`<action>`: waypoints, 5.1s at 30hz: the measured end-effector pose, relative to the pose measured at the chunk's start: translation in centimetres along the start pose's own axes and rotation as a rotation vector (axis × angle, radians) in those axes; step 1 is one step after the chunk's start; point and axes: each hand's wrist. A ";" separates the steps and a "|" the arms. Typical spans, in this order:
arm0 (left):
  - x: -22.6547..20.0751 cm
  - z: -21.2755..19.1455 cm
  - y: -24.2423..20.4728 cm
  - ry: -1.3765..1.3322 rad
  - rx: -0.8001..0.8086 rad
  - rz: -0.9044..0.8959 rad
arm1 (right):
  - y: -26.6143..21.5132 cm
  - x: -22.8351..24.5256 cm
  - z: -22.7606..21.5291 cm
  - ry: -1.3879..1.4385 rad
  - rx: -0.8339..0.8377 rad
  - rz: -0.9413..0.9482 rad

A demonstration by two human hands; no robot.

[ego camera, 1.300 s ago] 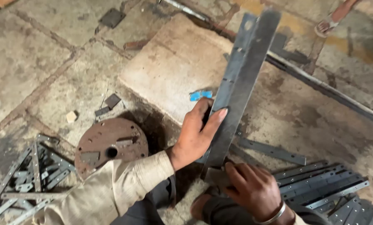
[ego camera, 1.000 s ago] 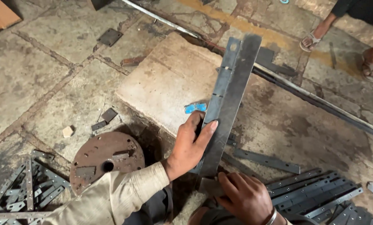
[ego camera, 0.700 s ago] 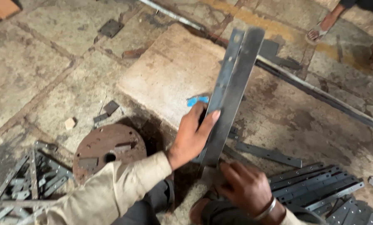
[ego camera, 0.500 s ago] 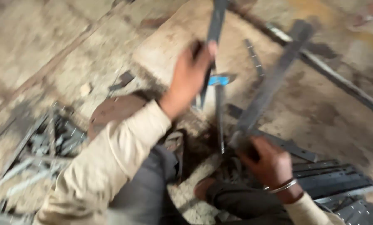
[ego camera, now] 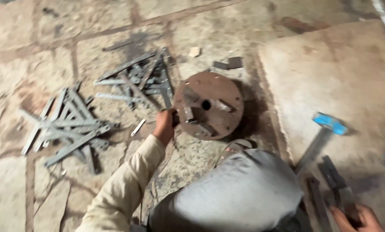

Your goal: Measuring, aligning, and hammering metal strips to form industrial brackets or components.

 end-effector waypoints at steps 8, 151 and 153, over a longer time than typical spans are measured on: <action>-11.3 0.6 2.5 0.551 -0.310 0.512 | 4.2 8.6 0.2 -0.111 -0.032 0.360; 23.6 19.5 -7.6 1.017 0.637 -0.110 | 20.9 25.5 12.9 0.607 -0.461 0.544; 25.5 18.2 -7.3 1.096 0.657 0.094 | 19.5 23.0 14.8 0.354 -0.434 0.540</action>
Point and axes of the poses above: each hand's wrist, its own y-axis towards the middle knuckle, its own z-axis out of the palm, x = y × z, and after that the axes turned 7 degrees about -x, right-handed
